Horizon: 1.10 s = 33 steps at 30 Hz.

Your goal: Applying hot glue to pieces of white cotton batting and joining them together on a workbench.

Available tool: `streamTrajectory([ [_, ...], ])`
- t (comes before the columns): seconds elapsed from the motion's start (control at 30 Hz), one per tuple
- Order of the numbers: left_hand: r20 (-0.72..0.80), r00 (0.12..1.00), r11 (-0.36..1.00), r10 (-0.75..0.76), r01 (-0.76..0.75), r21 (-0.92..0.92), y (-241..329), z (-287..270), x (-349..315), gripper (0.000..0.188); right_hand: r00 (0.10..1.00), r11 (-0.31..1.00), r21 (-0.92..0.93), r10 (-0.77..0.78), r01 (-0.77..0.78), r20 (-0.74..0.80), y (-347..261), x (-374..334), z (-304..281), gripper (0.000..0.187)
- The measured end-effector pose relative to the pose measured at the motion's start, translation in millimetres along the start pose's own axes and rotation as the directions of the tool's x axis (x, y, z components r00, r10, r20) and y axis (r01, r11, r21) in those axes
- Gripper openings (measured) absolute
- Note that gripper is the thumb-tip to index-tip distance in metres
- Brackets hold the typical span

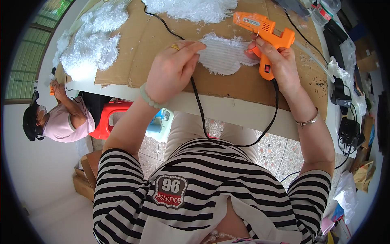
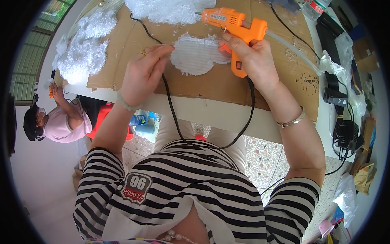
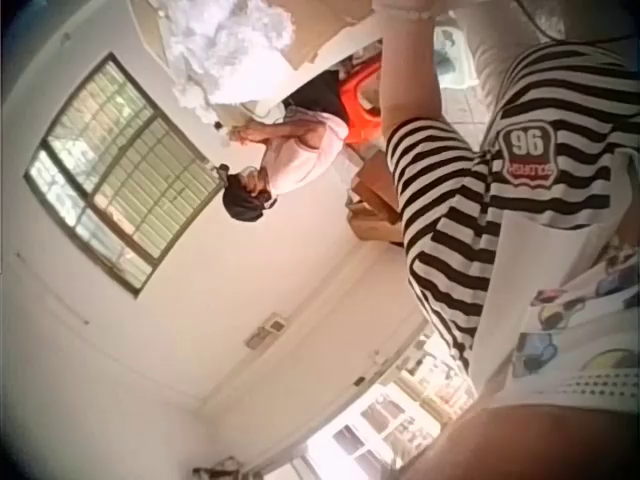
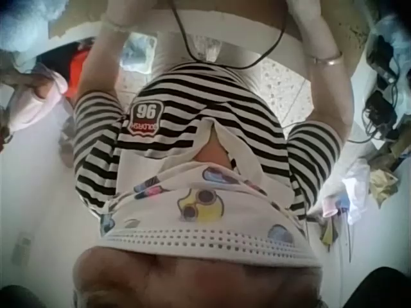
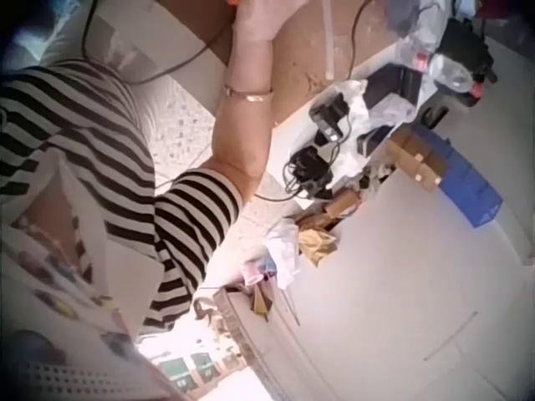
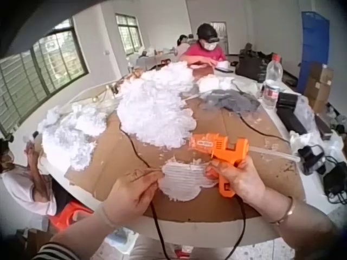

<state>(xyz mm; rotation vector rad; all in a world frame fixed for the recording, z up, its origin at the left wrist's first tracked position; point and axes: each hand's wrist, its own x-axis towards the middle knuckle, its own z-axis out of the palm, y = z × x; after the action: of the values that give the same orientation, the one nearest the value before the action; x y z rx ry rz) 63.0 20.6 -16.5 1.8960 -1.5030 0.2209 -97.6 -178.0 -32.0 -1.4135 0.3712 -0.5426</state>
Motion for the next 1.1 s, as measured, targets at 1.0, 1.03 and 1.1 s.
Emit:
streamTrajectory([
  [1.0,0.361,0.805,0.824,0.471,-0.547,0.145,24.3,22.2,41.6,0.026,0.988,0.998,-0.012,-0.066,0.065,-0.143,-42.9,-2.3,-17.8,0.025],
  [1.03,0.367,0.803,0.828,0.469,-0.545,0.134,25.1,22.4,42.8,0.026,0.988,0.999,0.008,-0.049,0.051,-0.148,-37.9,-2.5,-15.3,0.025],
  [1.1,0.374,0.809,0.844,0.453,-0.524,0.112,25.0,24.1,42.3,0.027,0.993,0.998,0.048,-0.038,0.043,-0.11,-28.9,-1.0,-13.9,0.025],
])
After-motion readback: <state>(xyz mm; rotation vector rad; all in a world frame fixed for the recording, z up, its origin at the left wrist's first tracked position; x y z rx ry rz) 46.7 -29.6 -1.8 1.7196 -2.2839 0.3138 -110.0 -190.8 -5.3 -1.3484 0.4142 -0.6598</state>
